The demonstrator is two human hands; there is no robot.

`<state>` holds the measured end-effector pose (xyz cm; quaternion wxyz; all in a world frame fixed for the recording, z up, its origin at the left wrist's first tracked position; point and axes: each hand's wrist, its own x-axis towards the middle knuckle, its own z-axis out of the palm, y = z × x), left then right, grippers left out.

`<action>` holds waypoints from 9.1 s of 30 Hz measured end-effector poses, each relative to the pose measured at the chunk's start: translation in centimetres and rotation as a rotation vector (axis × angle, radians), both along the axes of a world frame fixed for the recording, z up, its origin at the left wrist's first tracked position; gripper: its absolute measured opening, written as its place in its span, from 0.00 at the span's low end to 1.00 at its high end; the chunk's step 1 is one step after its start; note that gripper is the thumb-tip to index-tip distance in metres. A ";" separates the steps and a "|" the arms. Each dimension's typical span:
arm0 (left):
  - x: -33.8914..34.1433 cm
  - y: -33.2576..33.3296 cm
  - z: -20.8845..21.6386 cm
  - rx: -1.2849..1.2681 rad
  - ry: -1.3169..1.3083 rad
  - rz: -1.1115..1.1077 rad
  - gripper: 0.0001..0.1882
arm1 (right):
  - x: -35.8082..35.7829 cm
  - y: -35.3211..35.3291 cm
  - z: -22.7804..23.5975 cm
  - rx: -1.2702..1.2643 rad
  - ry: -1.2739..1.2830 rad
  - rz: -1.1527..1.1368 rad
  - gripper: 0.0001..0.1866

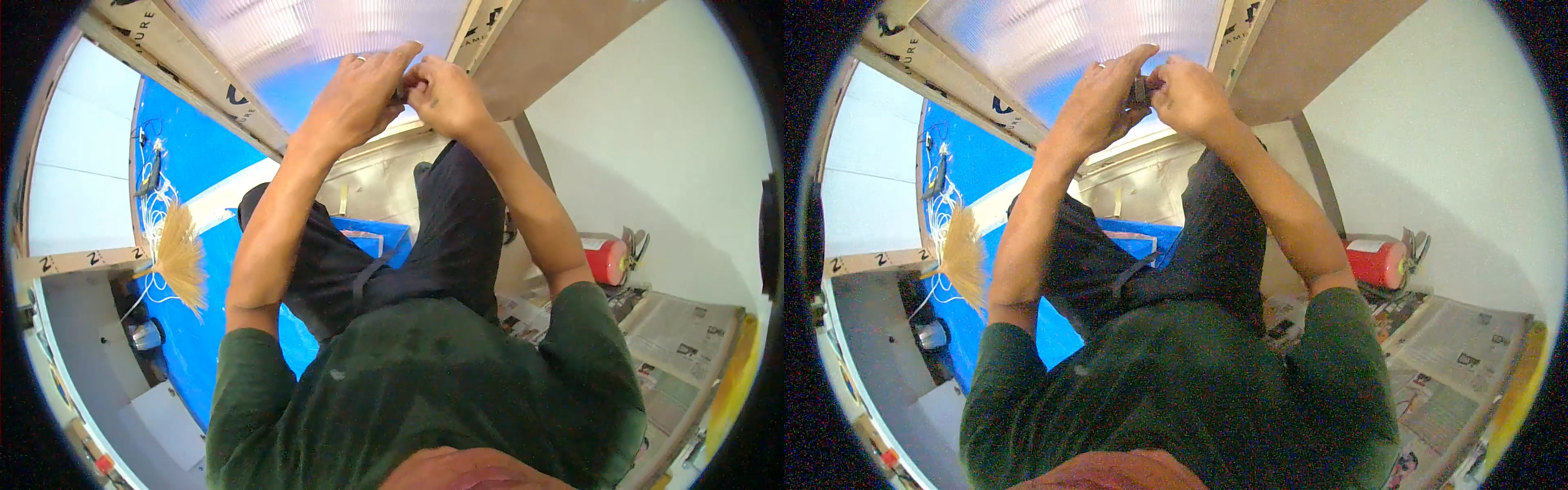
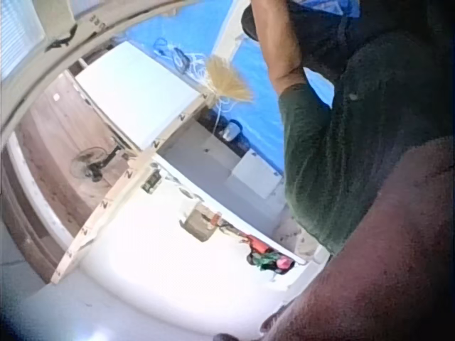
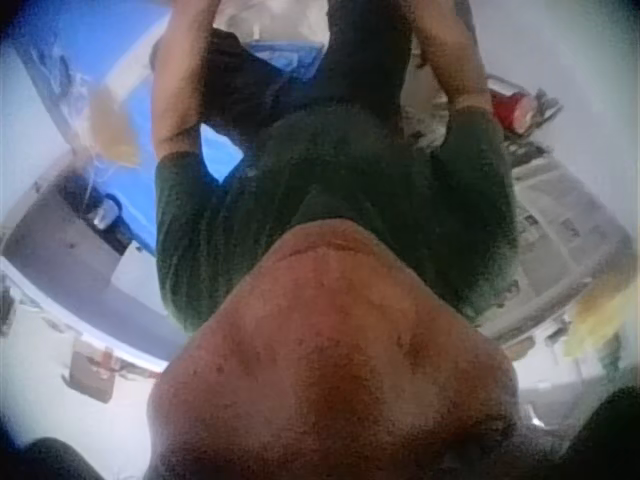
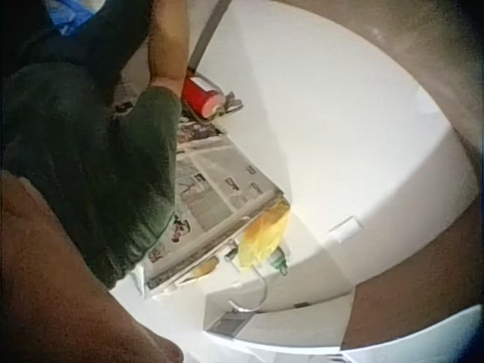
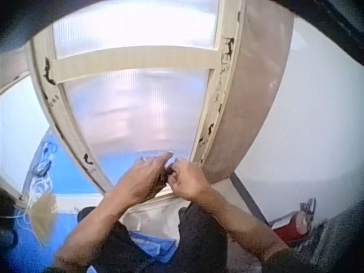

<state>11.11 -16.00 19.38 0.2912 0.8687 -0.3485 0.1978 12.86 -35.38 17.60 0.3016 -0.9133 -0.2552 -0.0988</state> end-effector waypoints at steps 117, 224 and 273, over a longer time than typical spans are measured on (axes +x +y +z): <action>16.0 -11.6 24.3 0.539 -0.688 -0.097 0.18 | 12.6 -9.3 12.8 0.542 -0.924 -0.430 0.26; 4.4 1.1 -13.1 -0.206 0.198 0.142 0.29 | 15.8 -6.5 8.9 0.235 -1.119 -0.491 0.09; 4.3 2.2 -12.1 -0.148 0.250 0.115 0.28 | 15.4 -6.1 6.9 0.853 -0.529 -0.380 0.09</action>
